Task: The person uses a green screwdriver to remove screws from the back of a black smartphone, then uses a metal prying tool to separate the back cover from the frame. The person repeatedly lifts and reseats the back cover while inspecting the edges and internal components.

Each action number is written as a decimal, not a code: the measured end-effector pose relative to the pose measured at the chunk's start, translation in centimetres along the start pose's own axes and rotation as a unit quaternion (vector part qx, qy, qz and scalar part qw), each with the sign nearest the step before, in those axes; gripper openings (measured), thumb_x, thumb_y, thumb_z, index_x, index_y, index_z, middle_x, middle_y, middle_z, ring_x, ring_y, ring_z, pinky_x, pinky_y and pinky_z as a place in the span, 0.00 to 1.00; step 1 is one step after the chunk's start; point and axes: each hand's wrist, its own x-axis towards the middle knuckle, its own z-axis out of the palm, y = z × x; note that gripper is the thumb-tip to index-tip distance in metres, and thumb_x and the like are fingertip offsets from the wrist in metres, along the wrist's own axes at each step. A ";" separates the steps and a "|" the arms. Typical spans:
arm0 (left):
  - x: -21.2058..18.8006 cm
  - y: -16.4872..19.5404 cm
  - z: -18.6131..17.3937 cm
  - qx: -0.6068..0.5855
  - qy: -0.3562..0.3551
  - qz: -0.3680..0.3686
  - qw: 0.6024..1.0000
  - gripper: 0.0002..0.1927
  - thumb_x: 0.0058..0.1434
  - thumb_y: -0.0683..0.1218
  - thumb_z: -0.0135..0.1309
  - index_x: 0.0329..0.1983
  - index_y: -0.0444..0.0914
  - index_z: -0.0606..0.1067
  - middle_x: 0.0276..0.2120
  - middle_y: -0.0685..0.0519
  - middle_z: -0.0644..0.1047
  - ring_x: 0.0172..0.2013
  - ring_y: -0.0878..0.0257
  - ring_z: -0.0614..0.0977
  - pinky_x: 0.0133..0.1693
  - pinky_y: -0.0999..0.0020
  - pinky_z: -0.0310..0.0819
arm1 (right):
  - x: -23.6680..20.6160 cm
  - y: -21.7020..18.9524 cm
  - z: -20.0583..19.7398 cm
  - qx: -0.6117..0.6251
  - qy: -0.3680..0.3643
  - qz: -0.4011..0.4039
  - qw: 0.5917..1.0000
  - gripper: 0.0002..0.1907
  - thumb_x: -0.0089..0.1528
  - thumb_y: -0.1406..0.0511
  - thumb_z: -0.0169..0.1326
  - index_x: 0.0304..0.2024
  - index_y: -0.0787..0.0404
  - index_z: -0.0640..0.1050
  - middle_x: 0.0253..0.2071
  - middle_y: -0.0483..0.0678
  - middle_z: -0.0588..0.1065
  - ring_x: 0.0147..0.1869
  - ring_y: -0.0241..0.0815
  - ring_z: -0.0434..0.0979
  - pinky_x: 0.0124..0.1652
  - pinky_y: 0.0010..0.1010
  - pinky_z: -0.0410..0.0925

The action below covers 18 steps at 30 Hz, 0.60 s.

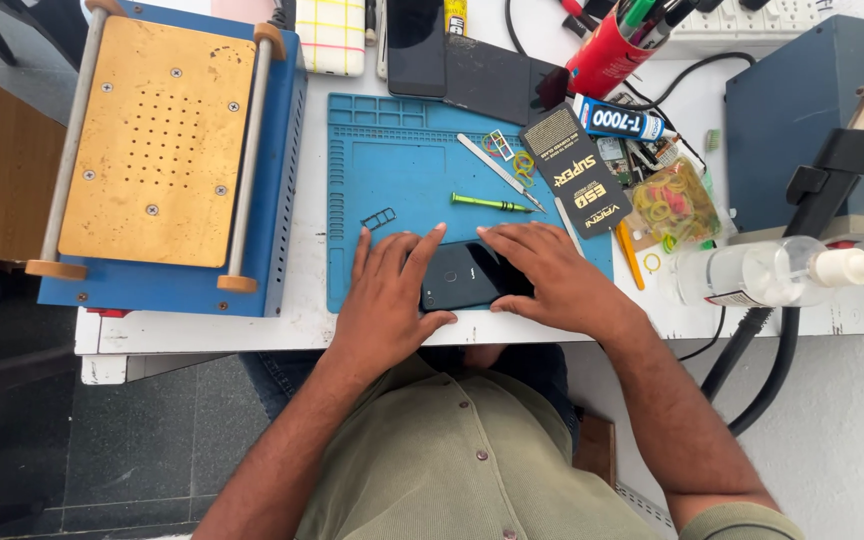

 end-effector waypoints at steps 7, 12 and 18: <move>-0.6 0.4 0.2 0.018 0.013 0.016 1.000 0.59 0.43 0.60 0.72 0.75 0.43 0.54 0.59 0.45 0.69 0.66 0.48 0.64 0.70 0.36 0.39 | 0.6 -0.5 0.1 0.003 -0.056 0.071 0.996 0.53 0.47 0.56 0.72 0.71 0.51 0.63 0.65 0.51 0.65 0.71 0.56 0.61 0.67 0.46 0.57; -1.0 0.3 0.8 0.020 0.062 0.019 0.998 0.52 0.56 0.61 0.67 0.76 0.40 0.54 0.60 0.43 0.71 0.68 0.49 0.65 0.71 0.35 0.36 | 0.4 -0.8 0.2 -0.015 -0.036 0.048 0.998 0.53 0.46 0.55 0.72 0.71 0.52 0.63 0.67 0.52 0.64 0.72 0.58 0.59 0.67 0.48 0.55; -1.4 0.3 1.1 0.027 0.073 0.008 0.997 0.51 0.55 0.58 0.66 0.75 0.38 0.54 0.59 0.45 0.73 0.67 0.48 0.66 0.70 0.34 0.33 | 0.3 -1.1 0.0 -0.001 -0.044 0.072 0.996 0.53 0.46 0.56 0.72 0.71 0.52 0.63 0.65 0.52 0.65 0.71 0.55 0.59 0.68 0.48 0.54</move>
